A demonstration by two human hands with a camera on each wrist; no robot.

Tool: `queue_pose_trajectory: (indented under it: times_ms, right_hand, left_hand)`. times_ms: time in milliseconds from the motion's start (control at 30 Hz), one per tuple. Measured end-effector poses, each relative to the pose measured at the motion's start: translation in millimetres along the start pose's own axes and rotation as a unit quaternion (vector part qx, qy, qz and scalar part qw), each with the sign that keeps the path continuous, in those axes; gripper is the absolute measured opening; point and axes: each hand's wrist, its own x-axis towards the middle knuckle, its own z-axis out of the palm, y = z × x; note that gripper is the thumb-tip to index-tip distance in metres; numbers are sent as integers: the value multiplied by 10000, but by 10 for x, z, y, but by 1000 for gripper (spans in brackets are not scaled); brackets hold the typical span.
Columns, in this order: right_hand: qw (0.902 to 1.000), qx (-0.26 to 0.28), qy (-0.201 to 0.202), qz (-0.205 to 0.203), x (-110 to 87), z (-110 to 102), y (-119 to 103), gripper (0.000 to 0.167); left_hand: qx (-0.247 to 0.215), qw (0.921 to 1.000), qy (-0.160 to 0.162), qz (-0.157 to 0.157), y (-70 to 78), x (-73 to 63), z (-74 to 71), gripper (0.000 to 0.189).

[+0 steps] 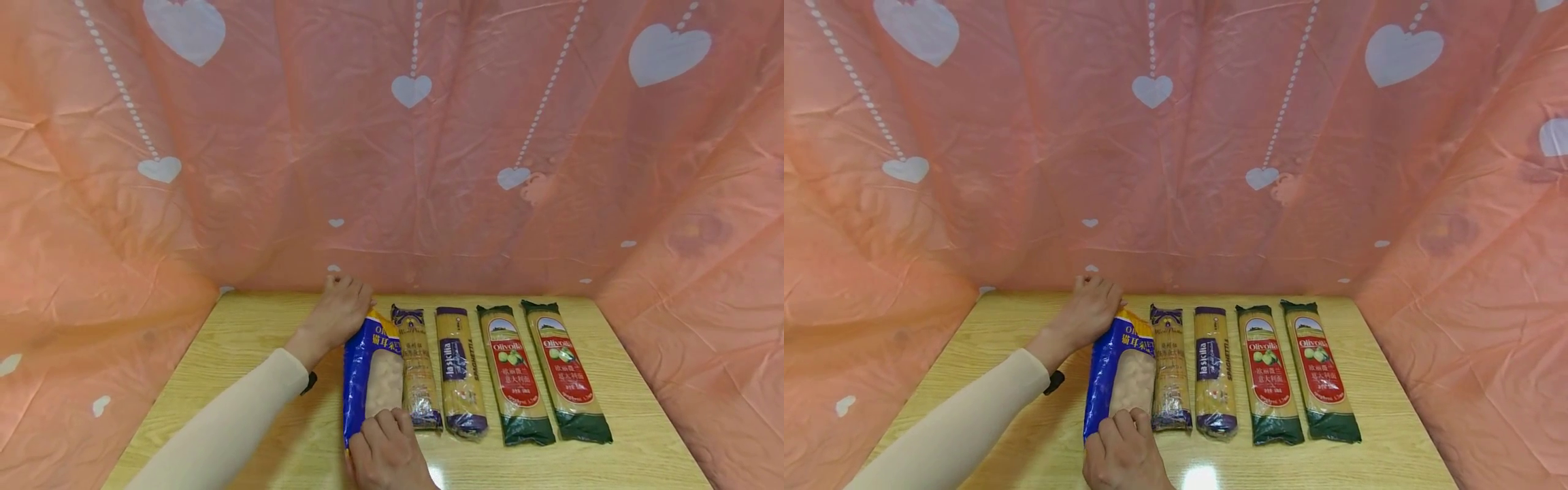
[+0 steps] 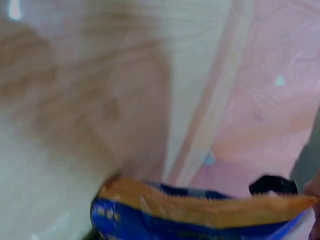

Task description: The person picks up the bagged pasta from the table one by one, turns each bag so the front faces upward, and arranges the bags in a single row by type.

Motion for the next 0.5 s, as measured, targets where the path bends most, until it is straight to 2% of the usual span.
queue_pose_trajectory:
  times_ms: [100, 200, 333, 500]
  right_hand:
    - [9997, 98, -195, -59, -50, 48, -73, 43]
    - [9988, 166, -446, -111, -98, 76, -121, 44]
    - [9974, 289, -658, -85, -138, 116, -177, 49]
    - [9929, 524, -1066, 24, -127, 135, -253, 42]
  left_hand:
    - [46, 9994, 204, 274, 22, 26, -17, 21]
    - [-134, 9987, 238, 431, 32, 36, -59, 20]
    - [-437, 9959, 437, 667, 38, 45, -122, 19]
    - [-590, 9926, 667, 820, 24, 51, -160, 20]
